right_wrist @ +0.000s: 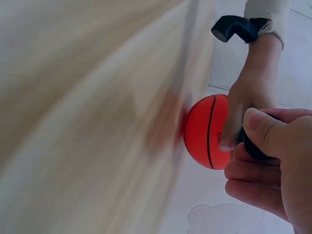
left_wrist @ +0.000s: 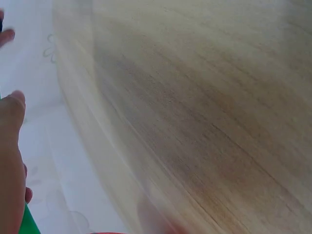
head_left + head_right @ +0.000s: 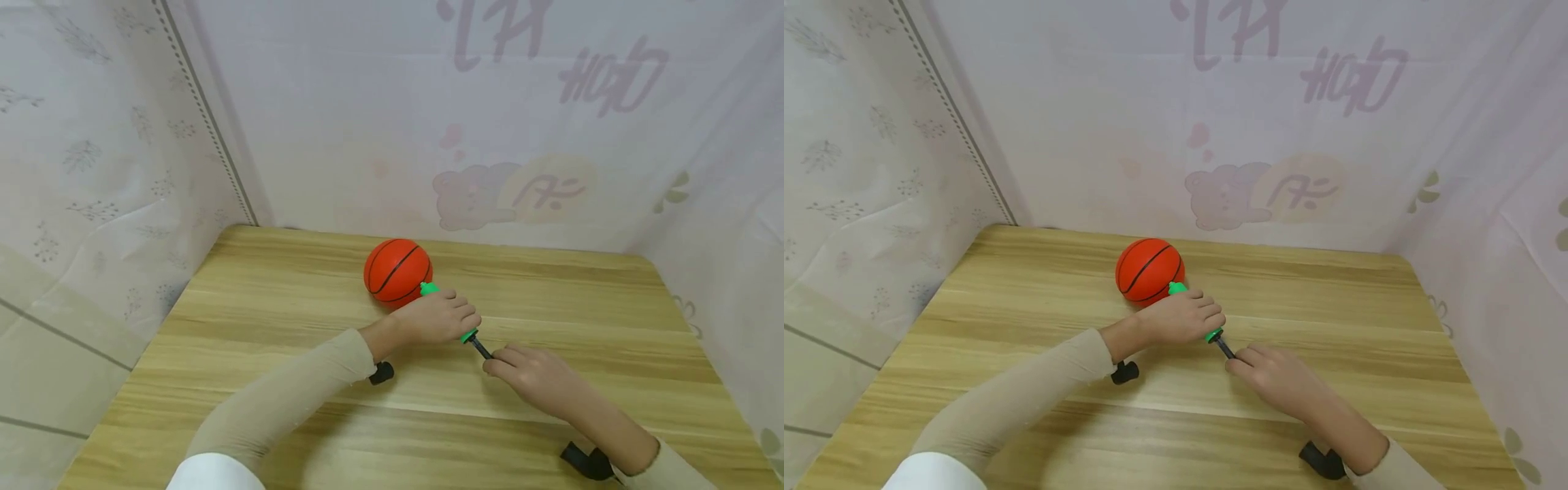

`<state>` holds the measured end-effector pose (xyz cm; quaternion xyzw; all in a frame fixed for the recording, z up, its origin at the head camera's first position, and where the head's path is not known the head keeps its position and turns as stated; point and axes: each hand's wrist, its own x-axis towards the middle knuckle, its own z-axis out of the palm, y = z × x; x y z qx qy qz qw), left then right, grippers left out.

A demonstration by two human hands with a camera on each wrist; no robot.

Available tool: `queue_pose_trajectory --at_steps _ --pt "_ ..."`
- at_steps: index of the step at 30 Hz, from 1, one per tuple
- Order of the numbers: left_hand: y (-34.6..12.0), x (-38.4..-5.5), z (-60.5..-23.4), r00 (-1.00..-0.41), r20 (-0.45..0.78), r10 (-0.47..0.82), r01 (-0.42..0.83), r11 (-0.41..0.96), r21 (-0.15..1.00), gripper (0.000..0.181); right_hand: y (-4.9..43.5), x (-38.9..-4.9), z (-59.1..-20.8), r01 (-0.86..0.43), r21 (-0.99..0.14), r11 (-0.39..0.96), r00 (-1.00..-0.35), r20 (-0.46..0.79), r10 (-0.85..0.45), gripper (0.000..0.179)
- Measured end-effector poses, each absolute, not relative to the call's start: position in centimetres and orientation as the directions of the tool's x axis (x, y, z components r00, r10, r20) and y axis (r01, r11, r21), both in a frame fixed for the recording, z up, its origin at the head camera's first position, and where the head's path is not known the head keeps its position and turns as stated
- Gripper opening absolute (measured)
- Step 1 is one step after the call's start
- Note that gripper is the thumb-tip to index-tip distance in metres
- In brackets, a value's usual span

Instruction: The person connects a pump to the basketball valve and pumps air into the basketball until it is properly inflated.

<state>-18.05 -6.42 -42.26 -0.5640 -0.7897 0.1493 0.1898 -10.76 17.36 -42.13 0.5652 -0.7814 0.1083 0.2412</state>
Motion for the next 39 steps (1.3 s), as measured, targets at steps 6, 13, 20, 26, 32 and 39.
queue_pose_trajectory --at_steps 6,13,20,26,32,39 --pt "-6.4 -18.0 -42.1 -0.302 0.093 0.949 0.849 0.312 -0.427 0.008 15.8 -12.2 -42.1 -0.932 0.139 0.334 -0.229 0.490 -0.841 0.055" --pt "-6.3 -18.3 -42.2 -0.283 0.127 0.951 0.853 0.310 -0.420 0.007 17.5 -10.9 -42.1 -0.948 0.102 0.302 -0.215 0.496 -0.841 0.043" --pt "-6.6 -18.6 -41.9 -0.318 0.101 0.943 0.862 0.331 -0.384 0.007 20.2 -8.3 -42.1 -0.957 0.093 0.277 -0.193 0.508 -0.839 0.045" --pt "-6.5 -18.6 -41.9 -0.291 0.122 0.949 0.864 0.315 -0.392 0.008 20.9 -7.5 -41.8 -0.956 0.075 0.282 -0.211 0.492 -0.845 0.045" --pt "-6.3 -18.4 -41.9 -0.278 0.141 0.950 0.859 0.311 -0.408 0.005 19.1 -9.5 -41.5 -0.950 0.080 0.303 -0.230 0.478 -0.848 0.050" --pt "-6.0 -18.1 -41.7 -0.281 0.112 0.953 0.865 0.302 -0.402 0.006 16.6 -11.8 -41.2 -0.944 0.124 0.305 -0.222 0.445 -0.868 0.055"
